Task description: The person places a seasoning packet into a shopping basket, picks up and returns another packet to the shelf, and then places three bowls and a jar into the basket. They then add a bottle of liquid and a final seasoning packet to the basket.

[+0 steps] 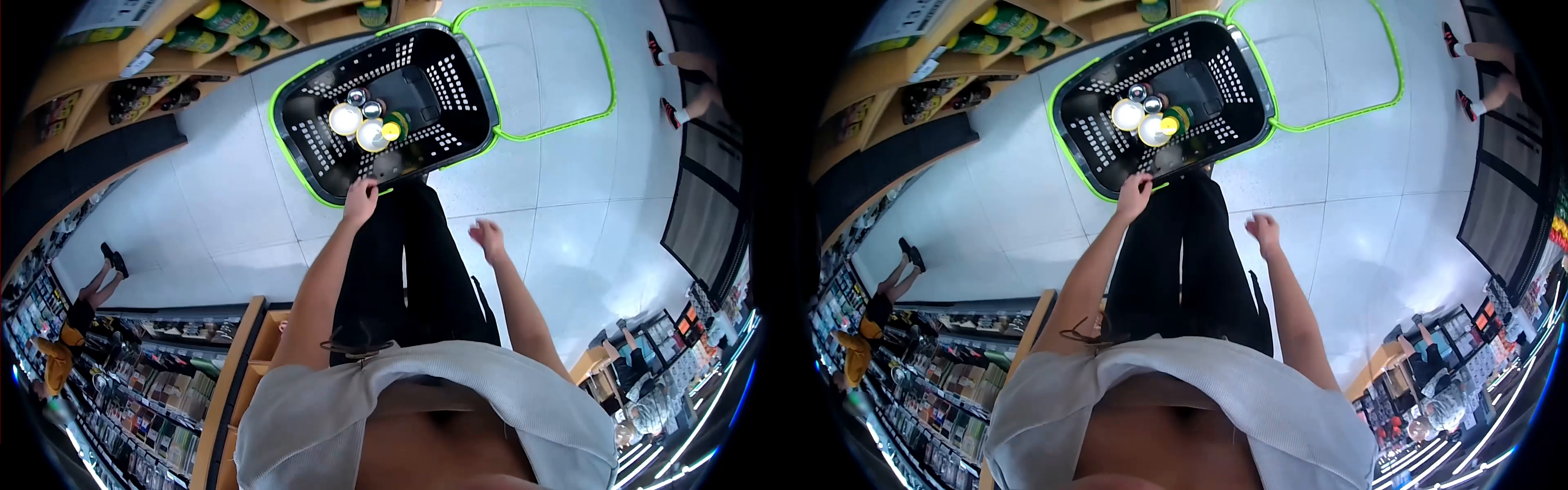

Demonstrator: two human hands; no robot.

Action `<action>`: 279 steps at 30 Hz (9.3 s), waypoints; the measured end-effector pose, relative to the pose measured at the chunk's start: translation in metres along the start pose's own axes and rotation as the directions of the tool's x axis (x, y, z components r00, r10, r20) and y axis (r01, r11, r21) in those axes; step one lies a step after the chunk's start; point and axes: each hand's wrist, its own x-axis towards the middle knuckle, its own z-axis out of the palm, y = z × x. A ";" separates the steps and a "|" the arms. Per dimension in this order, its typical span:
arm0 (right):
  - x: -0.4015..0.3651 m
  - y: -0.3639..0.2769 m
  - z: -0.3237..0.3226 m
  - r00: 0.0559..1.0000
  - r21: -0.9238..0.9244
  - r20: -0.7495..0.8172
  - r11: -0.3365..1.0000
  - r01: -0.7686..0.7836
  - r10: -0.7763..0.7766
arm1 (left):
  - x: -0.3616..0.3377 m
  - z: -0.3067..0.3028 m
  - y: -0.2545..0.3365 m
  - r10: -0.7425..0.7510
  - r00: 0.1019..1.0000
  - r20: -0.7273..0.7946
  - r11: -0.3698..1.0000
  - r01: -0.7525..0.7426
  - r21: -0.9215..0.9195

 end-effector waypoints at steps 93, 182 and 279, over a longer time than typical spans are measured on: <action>0.403 -1.111 -0.419 0.877 -0.686 0.449 0.561 0.462 -0.172 | 0.592 0.264 0.654 -0.661 0.680 -0.317 0.743 0.536 -0.401; 0.068 -1.245 0.139 -0.509 0.463 0.455 0.294 0.836 0.730 | 0.913 -0.044 0.895 -0.761 -0.496 -0.417 0.500 -0.859 0.110; -0.358 -0.360 -0.125 -0.309 -0.091 0.733 0.538 0.838 0.606 | -0.250 0.134 0.721 -0.652 0.250 -0.716 0.594 -0.417 -0.688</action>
